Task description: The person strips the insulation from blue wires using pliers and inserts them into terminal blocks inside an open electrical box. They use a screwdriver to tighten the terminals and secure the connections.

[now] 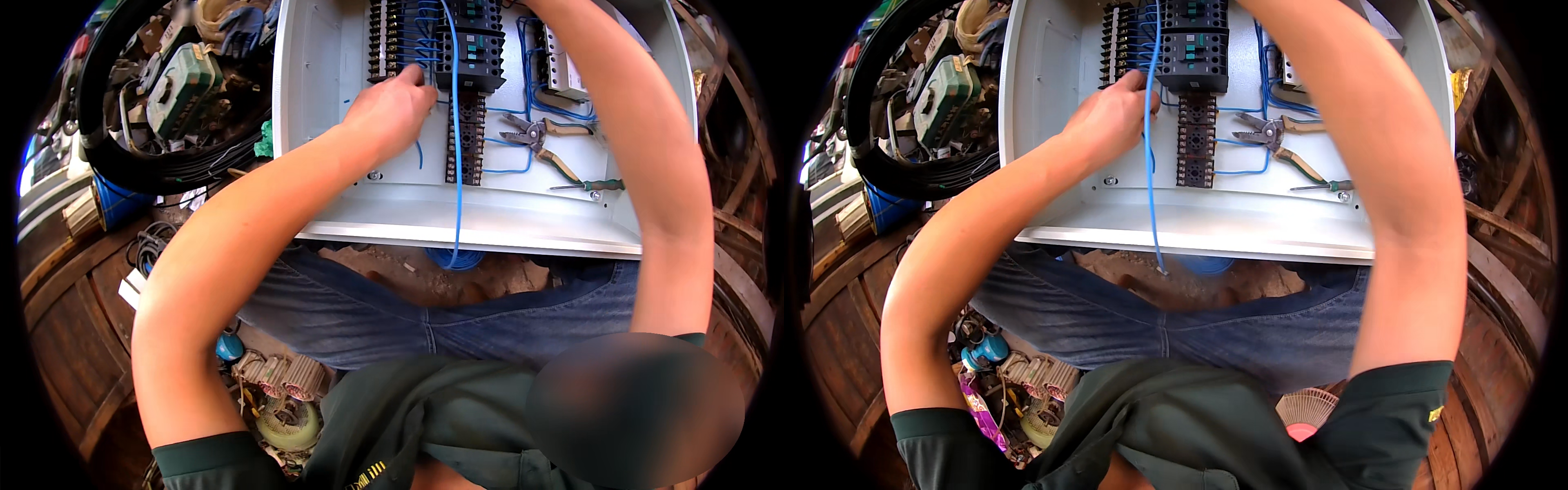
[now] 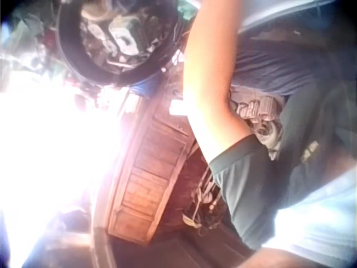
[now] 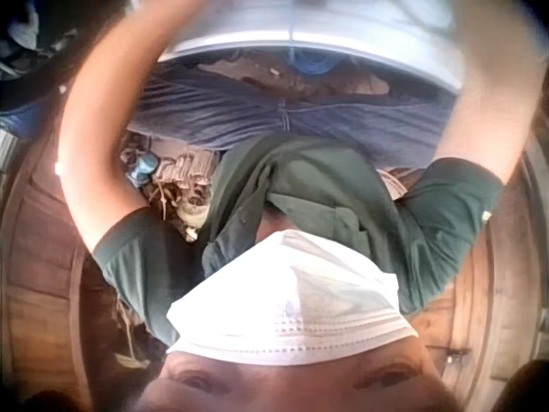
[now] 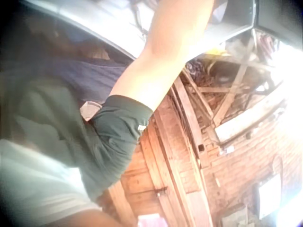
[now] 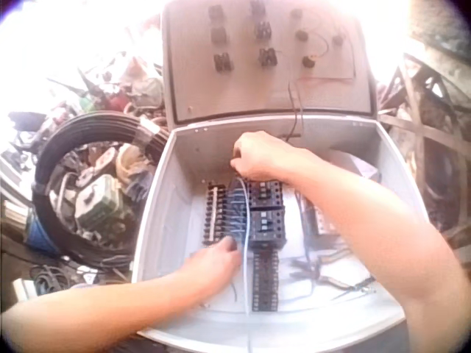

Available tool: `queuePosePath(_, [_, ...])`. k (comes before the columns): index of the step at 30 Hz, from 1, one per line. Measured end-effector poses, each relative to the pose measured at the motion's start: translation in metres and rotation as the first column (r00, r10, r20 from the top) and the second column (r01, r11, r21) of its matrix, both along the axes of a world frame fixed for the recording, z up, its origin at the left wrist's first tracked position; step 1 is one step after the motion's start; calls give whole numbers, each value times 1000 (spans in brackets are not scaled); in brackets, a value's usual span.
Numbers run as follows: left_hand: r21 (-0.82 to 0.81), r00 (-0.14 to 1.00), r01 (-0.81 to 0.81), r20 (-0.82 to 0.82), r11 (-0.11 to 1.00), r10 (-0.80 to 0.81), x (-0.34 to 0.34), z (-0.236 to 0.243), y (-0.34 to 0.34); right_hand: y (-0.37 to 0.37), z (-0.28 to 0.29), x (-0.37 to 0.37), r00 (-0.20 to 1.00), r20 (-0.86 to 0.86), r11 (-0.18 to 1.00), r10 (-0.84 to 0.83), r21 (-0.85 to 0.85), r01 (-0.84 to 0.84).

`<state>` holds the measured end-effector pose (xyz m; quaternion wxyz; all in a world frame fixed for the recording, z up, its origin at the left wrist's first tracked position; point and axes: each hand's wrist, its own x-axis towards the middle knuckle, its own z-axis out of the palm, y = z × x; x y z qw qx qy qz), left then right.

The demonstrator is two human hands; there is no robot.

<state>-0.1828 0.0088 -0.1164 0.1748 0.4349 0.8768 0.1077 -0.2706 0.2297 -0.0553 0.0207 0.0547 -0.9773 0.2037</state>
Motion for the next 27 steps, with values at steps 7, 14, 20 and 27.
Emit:
queuePosePath(7, [-186,962,183,238,965,-137,-4,10,3,58,2,119,987,153,996,40,-87,-27])
queuePosePath(14, [-69,951,244,212,967,-225,-1,-10,10,67,1,220,596,803,913,-20,258,-317])
queuePosePath(20, [-216,964,245,158,945,-213,-6,-2,12,117,-50,266,622,782,607,29,481,-633])
queuePosePath(27, [-224,961,204,230,953,-152,-10,-15,19,96,-7,259,579,813,547,-60,512,-662])
